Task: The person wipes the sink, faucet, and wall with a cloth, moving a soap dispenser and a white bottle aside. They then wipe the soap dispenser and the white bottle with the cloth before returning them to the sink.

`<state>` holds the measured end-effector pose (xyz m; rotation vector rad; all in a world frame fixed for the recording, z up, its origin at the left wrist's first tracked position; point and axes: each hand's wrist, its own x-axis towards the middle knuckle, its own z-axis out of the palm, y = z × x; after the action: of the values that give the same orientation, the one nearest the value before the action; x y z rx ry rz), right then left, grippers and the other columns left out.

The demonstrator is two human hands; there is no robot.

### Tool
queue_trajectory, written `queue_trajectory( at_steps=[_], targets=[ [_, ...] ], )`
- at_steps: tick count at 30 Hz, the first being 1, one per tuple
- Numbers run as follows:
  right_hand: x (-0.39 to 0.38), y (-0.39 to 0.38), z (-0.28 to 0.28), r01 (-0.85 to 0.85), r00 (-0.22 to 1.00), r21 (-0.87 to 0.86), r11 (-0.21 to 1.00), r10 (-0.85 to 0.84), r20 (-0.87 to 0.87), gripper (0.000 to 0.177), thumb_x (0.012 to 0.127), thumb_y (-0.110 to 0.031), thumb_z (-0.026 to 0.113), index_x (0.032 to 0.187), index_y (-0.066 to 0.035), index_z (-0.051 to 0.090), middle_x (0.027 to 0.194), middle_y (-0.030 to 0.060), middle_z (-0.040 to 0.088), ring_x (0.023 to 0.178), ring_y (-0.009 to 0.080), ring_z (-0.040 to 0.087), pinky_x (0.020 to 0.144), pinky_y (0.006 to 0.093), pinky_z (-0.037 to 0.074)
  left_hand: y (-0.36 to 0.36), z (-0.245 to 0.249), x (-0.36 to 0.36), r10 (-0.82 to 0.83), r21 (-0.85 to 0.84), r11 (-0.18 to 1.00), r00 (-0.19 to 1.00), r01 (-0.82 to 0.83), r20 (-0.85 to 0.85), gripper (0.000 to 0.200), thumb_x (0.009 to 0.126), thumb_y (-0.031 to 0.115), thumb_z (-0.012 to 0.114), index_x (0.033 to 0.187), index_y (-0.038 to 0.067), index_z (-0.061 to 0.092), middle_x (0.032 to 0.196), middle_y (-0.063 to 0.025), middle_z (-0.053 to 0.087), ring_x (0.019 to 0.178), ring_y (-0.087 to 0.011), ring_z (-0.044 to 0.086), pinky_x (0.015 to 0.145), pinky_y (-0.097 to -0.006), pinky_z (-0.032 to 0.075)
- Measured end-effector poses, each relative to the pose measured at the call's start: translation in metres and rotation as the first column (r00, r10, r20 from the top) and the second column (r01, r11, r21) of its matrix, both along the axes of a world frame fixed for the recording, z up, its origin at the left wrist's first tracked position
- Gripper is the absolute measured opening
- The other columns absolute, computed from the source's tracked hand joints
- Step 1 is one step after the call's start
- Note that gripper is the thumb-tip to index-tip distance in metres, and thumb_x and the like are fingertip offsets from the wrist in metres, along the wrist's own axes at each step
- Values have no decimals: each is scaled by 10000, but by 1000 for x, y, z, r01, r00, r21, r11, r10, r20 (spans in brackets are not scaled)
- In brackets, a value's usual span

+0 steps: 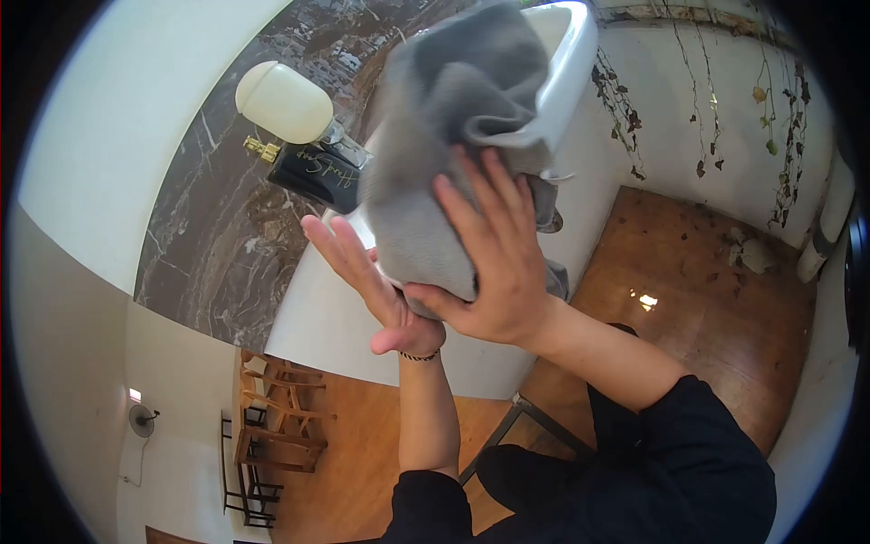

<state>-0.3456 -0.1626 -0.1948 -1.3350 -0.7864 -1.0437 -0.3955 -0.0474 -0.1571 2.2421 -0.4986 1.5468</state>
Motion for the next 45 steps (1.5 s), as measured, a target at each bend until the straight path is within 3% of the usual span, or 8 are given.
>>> queue_trajectory(
  at_steps=[8, 15, 22, 25, 31, 36, 38, 45],
  targets=[
    [107, -34, 17, 83, 973, 247, 965, -25, -228, 617, 759, -230, 709, 1282, 13, 490, 1343, 205, 474, 1328, 408, 343, 1085, 396, 304, -2, -1, 1, 4, -82, 997, 999, -1, 39, 1062, 797, 812, -31, 1494, 51, 218, 1573, -167, 109, 1442, -269, 138, 895, -291, 288],
    [57, -28, -8, 42, 999, -7, 999, -42, 31, 502, 801, -386, 630, 1245, -158, 575, 1426, 145, 403, 1356, 429, 289, 1085, 563, 228, 2, -1, 4, 110, 190, 971, 977, -144, 181, 690, 934, 575, 287, 1333, 56, 503, 1516, -212, 254, 1382, -327, 281, 1001, -396, 280],
    [278, -54, -8, -30, 994, 540, 841, 84, -75, 473, 866, -325, 610, 1271, -90, 549, 1332, 175, 505, 1332, 366, 356, 1079, 424, 303, -7, -2, 12, 148, 124, 976, 964, -178, 219, 567, 898, 332, 263, 1219, -16, 576, 1442, -232, 395, 1315, -283, 412, 889, -302, 363],
    [322, -61, -19, -264, 936, 640, 722, 352, -11, 504, 875, -361, 613, 1260, -42, 542, 1236, 163, 578, 1215, 283, 496, 1038, 359, 361, -12, -4, 13, 141, 41, 987, 959, -155, 246, 566, 896, 322, 255, 1200, -31, 577, 1417, -250, 417, 1310, -295, 419, 853, -294, 375],
    [299, 10, -49, -311, 293, 942, -128, 929, 224, 669, 960, -580, 363, 1287, -18, 519, 1142, 123, 614, 1064, 205, 571, 974, 304, 419, -13, -7, 7, 318, 71, 938, 924, -340, 212, 538, 911, 354, 210, 1067, -5, 579, 1400, -292, 399, 1247, -382, 458, 1063, -476, 332],
    [295, 58, -83, -366, 549, 843, 395, 823, -148, 686, 1009, -533, 151, 1334, -15, 461, 1236, 138, 565, 1112, 204, 549, 985, 305, 419, -6, -5, 7, 369, 153, 897, 893, -415, 258, 490, 891, 273, 241, 1039, -66, 562, 1336, -379, 412, 1224, -415, 481, 936, -447, 435],
    [326, 38, -68, -382, 161, 919, 98, 986, -39, 551, 1016, -425, 283, 1338, -12, 455, 1260, 143, 555, 1137, 218, 539, 986, 325, 420, -5, -7, 5, 348, 95, 922, 912, -375, 218, 518, 881, 281, 244, 1078, -74, 566, 1364, -338, 411, 1257, -401, 453, 971, -436, 418],
    [359, 32, -93, -626, 283, 728, 281, 951, -124, 462, 952, -290, 472, 1326, -20, 453, 1236, 150, 563, 1108, 228, 557, 944, 339, 457, -11, -6, 4, 237, -33, 971, 958, -235, 162, 542, 834, 280, 295, 1090, -108, 574, 1396, -301, 391, 1337, -409, 349, 1137, -521, 256]
  ],
)
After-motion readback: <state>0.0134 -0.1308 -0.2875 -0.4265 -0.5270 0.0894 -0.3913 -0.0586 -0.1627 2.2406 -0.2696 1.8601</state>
